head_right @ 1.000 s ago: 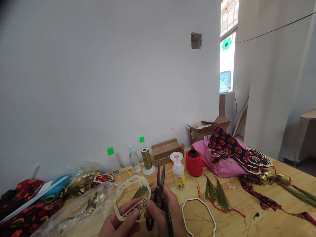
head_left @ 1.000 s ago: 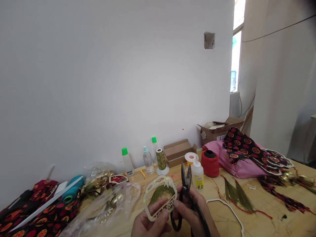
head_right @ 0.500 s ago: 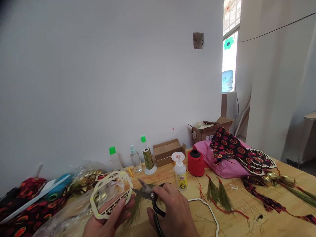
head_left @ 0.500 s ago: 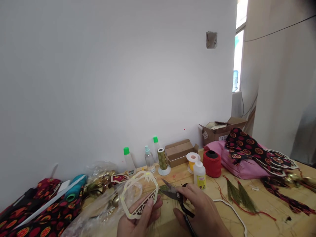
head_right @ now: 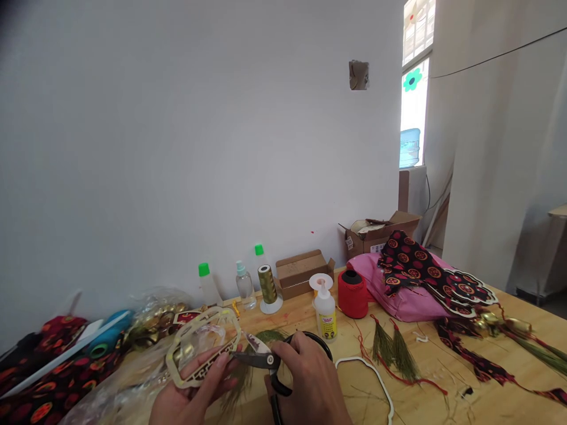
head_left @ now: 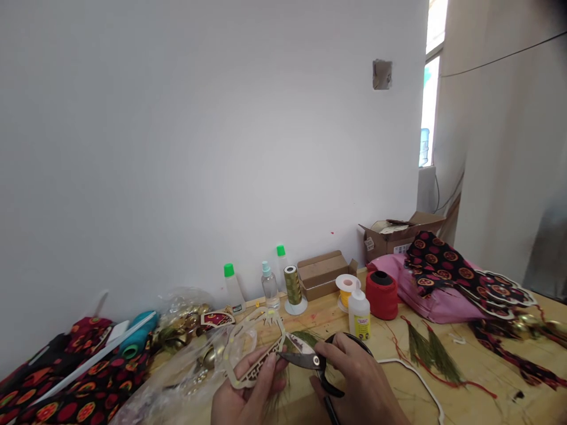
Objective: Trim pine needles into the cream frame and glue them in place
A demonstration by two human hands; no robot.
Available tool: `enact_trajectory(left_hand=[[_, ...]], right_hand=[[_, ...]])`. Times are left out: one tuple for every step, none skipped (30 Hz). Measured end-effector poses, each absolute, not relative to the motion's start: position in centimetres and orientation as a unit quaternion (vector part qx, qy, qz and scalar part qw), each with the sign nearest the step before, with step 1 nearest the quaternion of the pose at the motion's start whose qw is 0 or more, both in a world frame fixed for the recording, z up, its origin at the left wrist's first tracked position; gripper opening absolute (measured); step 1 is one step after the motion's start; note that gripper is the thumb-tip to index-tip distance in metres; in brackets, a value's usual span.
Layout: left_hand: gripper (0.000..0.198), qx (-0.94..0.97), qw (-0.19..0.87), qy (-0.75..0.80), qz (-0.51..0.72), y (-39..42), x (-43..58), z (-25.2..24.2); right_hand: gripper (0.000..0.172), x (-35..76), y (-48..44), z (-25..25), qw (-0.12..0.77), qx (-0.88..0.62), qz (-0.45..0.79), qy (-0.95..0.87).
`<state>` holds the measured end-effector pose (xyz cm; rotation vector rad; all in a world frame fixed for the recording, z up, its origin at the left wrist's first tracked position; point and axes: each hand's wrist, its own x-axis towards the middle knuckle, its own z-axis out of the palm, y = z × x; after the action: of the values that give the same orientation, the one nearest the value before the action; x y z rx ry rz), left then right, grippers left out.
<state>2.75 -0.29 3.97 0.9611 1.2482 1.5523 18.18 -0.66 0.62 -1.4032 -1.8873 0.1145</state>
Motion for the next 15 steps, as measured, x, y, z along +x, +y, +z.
enact_trajectory(left_hand=[[0.032,0.405,0.431,0.508,0.626,-0.3,2.7,3.8],[0.031,0.423,0.411,0.511,0.625,-0.2,2.6,3.6],[0.029,0.44,0.387,0.516,0.625,-0.2,2.5,3.4],[0.028,0.459,0.359,0.523,0.622,-0.1,2.4,3.2],[0.026,0.479,0.329,0.532,0.616,-0.1,2.4,3.0],[0.025,0.498,0.305,0.542,0.604,0.0,2.3,2.8],[0.024,0.513,0.286,0.55,0.593,0.1,2.2,2.6],[0.025,0.519,0.275,0.555,0.589,0.1,2.1,2.6],[0.026,0.514,0.276,0.556,0.593,0.2,2.0,2.6],[0.028,0.498,0.289,0.553,0.602,0.2,2.0,2.7],[0.03,0.472,0.313,0.549,0.614,0.2,2.1,2.9],[0.032,0.442,0.345,0.544,0.625,0.1,2.2,3.1],[0.034,0.41,0.382,0.538,0.63,0.0,2.3,3.5],[0.036,0.381,0.421,0.531,0.629,-0.3,2.5,3.8],[0.038,0.359,0.458,0.523,0.623,-0.6,2.8,4.2]], right_hand=[[0.031,18.2,-0.7,0.6,0.378,-0.554,0.03,-0.741],[0.03,18.2,-0.7,0.6,0.375,-0.56,0.016,-0.738],[0.031,18.2,-0.8,0.5,0.374,-0.565,0.011,-0.736],[0.031,18.1,-0.8,0.4,0.374,-0.569,0.017,-0.732],[0.033,18.1,-0.8,0.3,0.372,-0.571,0.036,-0.73],[0.034,18.1,-0.7,0.2,0.369,-0.573,0.061,-0.729],[0.034,18.2,-0.7,0.1,0.367,-0.575,0.087,-0.726],[0.034,18.2,-0.6,0.1,0.365,-0.58,0.104,-0.72],[0.033,18.4,-0.5,0.1,0.367,-0.589,0.109,-0.712],[0.031,18.6,-0.5,0.2,0.373,-0.6,0.102,-0.7],[0.029,18.8,-0.4,0.3,0.383,-0.612,0.086,-0.686],[0.028,19.1,-0.3,0.5,0.396,-0.621,0.072,-0.672],[0.026,19.4,-0.3,0.7,0.408,-0.626,0.062,-0.662],[0.025,19.7,-0.2,0.8,0.418,-0.626,0.058,-0.656],[0.024,19.8,-0.2,1.0,0.429,-0.621,0.06,-0.654]])
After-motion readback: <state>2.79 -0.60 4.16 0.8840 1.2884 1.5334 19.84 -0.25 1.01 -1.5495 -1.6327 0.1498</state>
